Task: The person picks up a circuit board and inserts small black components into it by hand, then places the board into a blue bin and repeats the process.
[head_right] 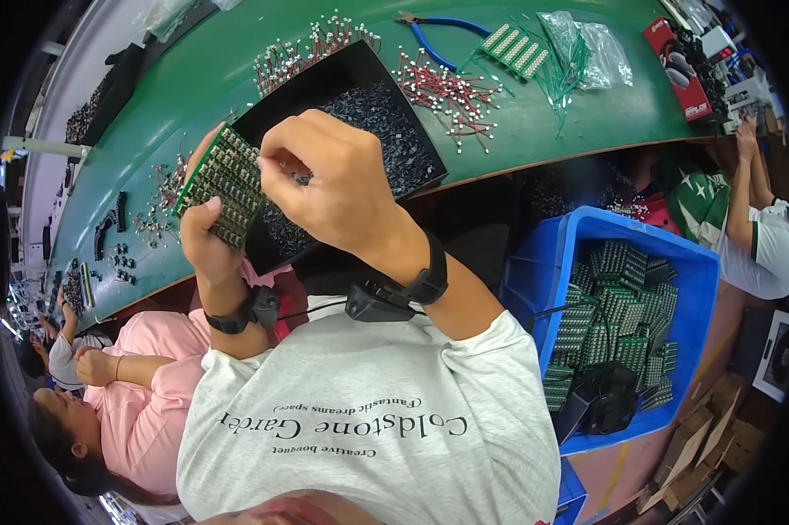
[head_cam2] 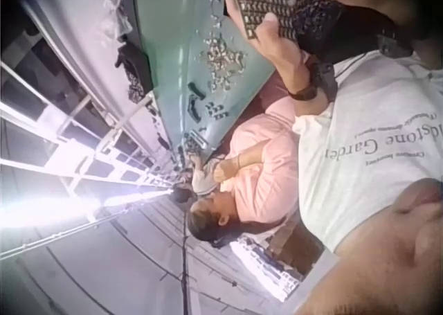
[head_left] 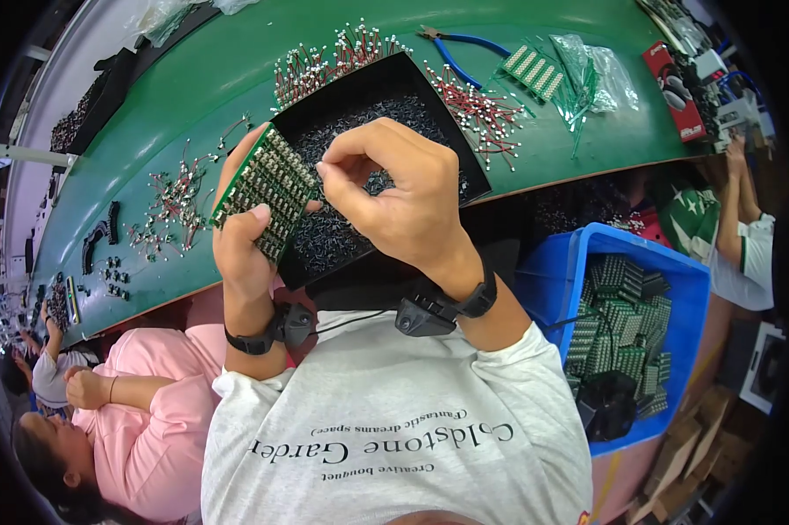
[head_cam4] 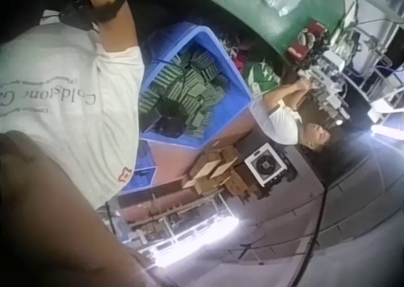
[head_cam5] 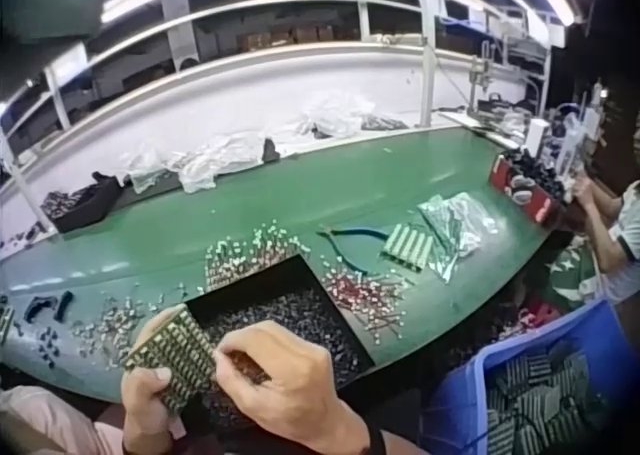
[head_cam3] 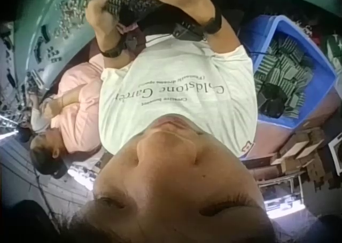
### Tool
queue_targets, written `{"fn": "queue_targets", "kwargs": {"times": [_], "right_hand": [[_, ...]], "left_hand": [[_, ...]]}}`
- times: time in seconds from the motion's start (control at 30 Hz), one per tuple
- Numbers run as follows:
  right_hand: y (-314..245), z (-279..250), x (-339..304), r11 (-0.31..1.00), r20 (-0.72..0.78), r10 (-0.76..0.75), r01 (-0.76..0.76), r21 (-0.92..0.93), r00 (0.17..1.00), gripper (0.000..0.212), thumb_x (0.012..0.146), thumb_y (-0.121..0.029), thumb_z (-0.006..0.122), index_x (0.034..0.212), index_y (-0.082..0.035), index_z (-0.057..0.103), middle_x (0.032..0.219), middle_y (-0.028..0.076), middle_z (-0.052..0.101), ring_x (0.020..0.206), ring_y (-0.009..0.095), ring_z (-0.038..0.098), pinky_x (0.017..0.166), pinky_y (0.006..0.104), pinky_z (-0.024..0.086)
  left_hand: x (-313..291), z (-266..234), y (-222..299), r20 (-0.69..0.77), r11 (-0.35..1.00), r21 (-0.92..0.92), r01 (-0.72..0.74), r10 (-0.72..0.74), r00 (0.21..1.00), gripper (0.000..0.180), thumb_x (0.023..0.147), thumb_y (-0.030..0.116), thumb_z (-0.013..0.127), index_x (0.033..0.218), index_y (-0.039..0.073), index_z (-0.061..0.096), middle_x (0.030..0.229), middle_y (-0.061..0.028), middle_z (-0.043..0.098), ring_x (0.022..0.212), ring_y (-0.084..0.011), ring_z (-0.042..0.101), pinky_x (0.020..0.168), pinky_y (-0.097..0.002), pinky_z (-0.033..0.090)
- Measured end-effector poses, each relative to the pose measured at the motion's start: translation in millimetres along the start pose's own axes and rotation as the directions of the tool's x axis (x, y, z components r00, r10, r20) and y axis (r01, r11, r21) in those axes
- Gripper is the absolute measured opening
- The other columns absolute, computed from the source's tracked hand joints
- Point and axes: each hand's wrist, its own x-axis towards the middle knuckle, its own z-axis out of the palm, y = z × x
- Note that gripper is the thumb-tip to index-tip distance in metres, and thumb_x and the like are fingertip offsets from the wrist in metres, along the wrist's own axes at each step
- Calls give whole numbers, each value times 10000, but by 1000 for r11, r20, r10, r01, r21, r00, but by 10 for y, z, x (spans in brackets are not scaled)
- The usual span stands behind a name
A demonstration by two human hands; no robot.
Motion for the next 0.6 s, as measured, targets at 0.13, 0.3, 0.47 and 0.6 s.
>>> {"fn": "queue_targets", "kwargs": {"times": [0.13, 0.3, 0.47, 0.6], "right_hand": [[53, 70, -5, 997, 22, -72, 73, -31, 997, 150, 746, -1, 749, 887, -16, 699, 808, 88, 691, 641, 168, 665, 549, 250, 512], [41, 166, -69, 1000, 13, -17, 17, 18, 1000, 139, 756, 8, 749, 887, -9, 705, 792, 98, 696, 630, 173, 670, 549, 258, 524], [-12, 142, -84, 996, 21, 62, -63, 61, 998, 122, 750, 12, 741, 863, 1, 696, 767, 86, 686, 621, 145, 667, 546, 243, 520], [10, 36, -84, 985, 33, 155, -157, 64, 987, 120, 743, 7, 731, 857, 3, 692, 744, 73, 672, 618, 130, 660, 545, 235, 513]], "left_hand": [[17, 14, 5, 72, 1000, -29, -10, 12, 997, 811, 698, 233, 514, 1435, -77, 378, 1226, -187, 585, 1117, -253, 602, 991, -350, 469], [-23, 143, -9, 82, 1000, -6, -28, 28, 996, 848, 671, 246, 536, 1441, -72, 382, 1252, -170, 568, 1140, -240, 579, 1035, -336, 424], [-42, 170, -38, 72, 987, 110, -118, 111, 991, 832, 664, 222, 524, 1433, -71, 401, 1235, -156, 570, 1129, -226, 573, 1033, -324, 415], [7, 61, -59, -36, 989, 89, -122, 126, 991, 819, 676, 216, 518, 1432, -73, 395, 1225, -175, 575, 1120, -244, 590, 1016, -337, 443]]}}
